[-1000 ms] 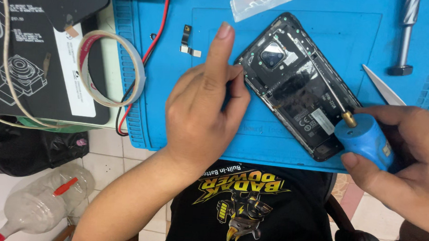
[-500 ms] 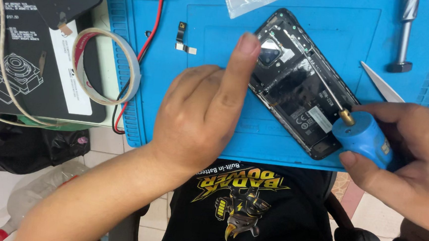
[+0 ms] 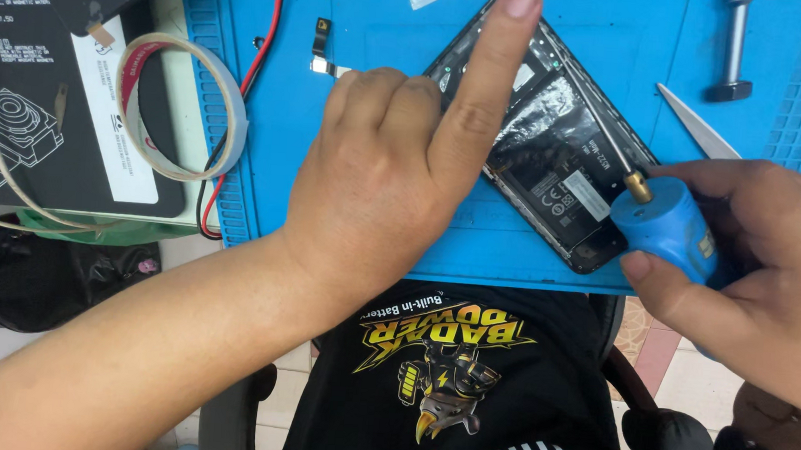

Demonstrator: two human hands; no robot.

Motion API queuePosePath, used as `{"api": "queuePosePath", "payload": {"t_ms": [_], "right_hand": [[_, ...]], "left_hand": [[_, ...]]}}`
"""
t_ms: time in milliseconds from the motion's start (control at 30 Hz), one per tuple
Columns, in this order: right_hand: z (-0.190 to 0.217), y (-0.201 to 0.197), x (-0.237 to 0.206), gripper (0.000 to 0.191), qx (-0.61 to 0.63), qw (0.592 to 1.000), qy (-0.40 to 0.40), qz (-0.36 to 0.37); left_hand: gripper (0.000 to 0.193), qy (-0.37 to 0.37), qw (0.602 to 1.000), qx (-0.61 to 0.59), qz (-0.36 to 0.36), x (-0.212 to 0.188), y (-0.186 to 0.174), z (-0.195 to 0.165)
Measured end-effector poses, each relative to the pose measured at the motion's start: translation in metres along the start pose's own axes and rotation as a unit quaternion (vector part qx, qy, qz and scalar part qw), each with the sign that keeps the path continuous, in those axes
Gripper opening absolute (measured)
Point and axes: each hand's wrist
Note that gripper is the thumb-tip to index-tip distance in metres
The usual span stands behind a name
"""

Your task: The person works on a disassembled smartphone lying on a blue repair mat, holding the phone steady with one hand while using a blue electric screwdriver with a long bit to unscrew and pry inside the open phone back. They reposition the phone and the tool repeatedly across the work session.

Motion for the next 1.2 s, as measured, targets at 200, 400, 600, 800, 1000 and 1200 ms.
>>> {"api": "queuePosePath", "payload": {"t_ms": [200,400,600,800,1000,1200], "right_hand": [[0.022,0.004,-0.003,0.058,-0.119,0.986,-0.076,-0.086],[0.031,0.010,0.000,0.054,-0.208,0.959,-0.146,-0.126],[0.038,0.020,-0.002,0.077,-0.267,0.937,-0.182,-0.130],[0.041,0.023,0.000,0.088,-0.314,0.919,-0.186,-0.147],[0.041,0.024,0.001,0.086,-0.307,0.921,-0.186,-0.149],[0.042,0.024,0.002,0.086,-0.304,0.923,-0.183,-0.148]], "left_hand": [[0.071,0.001,0.999,-0.025,-0.039,-0.007,0.009,0.004],[0.071,0.002,0.997,-0.065,-0.051,-0.008,0.007,0.007],[0.083,-0.007,0.985,-0.173,-0.001,0.000,-0.006,0.014],[0.092,-0.014,0.974,-0.221,0.050,0.012,-0.022,0.021],[0.094,-0.019,0.965,-0.252,0.069,0.015,-0.031,0.023],[0.091,-0.082,0.941,-0.318,0.087,0.004,-0.039,0.021]]}}
Point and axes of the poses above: each hand's wrist, its own x-axis towards the middle knuckle, its own y-axis out of the palm, z = x × y, and after that the axes turned 2 degrees about -y, right-handed
